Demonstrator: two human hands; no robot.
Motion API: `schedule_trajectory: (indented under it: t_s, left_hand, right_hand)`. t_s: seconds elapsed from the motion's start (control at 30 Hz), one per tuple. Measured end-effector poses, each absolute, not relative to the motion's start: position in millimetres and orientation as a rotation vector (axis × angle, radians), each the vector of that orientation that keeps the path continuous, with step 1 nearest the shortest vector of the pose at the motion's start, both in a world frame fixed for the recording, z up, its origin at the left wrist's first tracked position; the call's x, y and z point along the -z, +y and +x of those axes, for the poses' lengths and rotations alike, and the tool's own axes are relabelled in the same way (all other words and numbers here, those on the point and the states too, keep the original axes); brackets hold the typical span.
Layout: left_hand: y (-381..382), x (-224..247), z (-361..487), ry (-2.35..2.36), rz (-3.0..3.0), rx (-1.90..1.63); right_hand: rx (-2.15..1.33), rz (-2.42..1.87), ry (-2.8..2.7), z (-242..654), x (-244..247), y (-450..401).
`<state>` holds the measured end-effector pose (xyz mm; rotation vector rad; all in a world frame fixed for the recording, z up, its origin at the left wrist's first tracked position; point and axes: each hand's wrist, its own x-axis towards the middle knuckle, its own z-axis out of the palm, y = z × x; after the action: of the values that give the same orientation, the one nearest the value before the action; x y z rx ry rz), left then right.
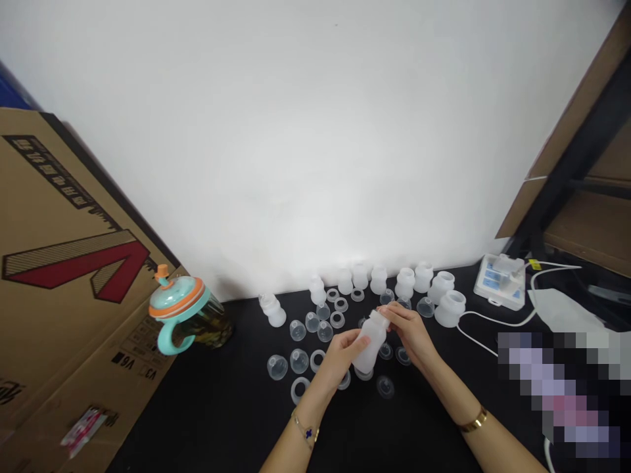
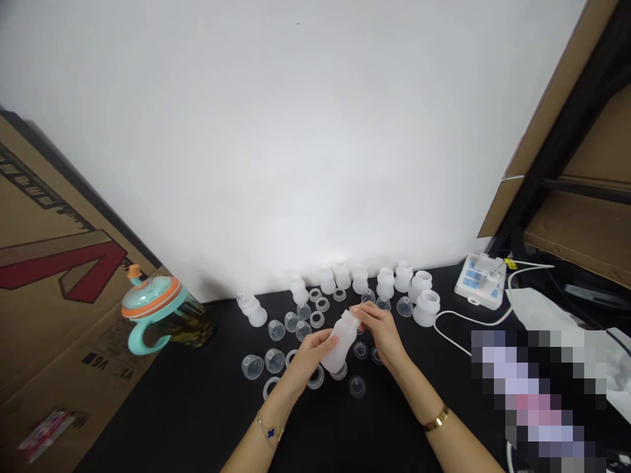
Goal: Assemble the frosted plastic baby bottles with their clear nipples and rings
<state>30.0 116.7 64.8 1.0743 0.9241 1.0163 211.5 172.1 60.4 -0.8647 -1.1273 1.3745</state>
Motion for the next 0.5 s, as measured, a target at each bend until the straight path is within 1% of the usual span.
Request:
schedule_trajectory:
  t_s: [0.5]
  left_hand:
    - [118.1,-60.6,29.7,0.936,1.114,-1.023]
  right_hand:
    - [-1.328,-0.889,-1.148,210.9,-63.6,170.9]
